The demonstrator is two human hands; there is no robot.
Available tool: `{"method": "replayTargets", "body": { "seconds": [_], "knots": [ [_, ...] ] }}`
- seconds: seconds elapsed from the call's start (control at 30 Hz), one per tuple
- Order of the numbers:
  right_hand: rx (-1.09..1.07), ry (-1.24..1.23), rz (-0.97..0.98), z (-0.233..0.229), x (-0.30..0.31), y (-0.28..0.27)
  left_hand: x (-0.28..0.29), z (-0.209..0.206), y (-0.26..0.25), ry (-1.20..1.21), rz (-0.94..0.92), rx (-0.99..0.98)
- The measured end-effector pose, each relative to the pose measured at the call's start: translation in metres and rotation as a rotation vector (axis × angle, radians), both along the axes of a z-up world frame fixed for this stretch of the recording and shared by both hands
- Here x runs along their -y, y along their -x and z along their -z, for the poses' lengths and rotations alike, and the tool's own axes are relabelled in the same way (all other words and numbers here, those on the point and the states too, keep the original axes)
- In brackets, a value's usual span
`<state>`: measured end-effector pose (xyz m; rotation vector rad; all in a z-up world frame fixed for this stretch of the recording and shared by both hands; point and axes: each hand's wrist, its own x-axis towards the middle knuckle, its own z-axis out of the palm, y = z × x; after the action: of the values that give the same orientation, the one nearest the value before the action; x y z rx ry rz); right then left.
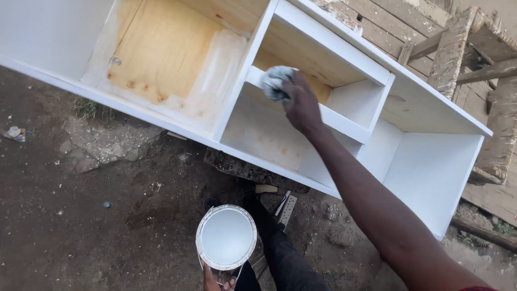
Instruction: The person paints the interior and exterior surfaces of a white wooden cabinet using a cloth dipped in white paint from a bucket. They repeatedly dip the cloth into the paint and apply it to various compartments and edges of the cabinet.
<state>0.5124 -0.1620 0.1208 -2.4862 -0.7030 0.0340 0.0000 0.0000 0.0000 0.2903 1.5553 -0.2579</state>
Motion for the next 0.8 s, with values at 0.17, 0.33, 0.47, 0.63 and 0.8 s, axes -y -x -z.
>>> {"method": "replayTargets", "body": {
  "seconds": [0.17, 0.33, 0.47, 0.63, 0.8],
  "knots": [
    [0.071, 0.313, 0.330, 0.014, 0.239, 0.072, -0.005, -0.061, -0.067, 0.070, -0.095, -0.058],
    [0.026, 0.379, 0.882, 0.005, 0.279, 0.078, -0.019, -0.069, -0.086, 0.018, -0.078, 0.078],
    [0.083, 0.188, 0.690, 0.022, 0.088, 0.048, -0.032, -0.077, -0.094, -0.030, 0.003, 0.092],
    [-0.120, -0.167, 0.097, 0.003, -0.111, 0.038, -0.037, -0.070, -0.090, -0.130, -0.001, 0.130],
    [-0.429, 0.164, -0.201, -0.027, -0.123, 0.099, -0.036, -0.068, -0.096, -0.135, -0.035, 0.178]
  ]
}}
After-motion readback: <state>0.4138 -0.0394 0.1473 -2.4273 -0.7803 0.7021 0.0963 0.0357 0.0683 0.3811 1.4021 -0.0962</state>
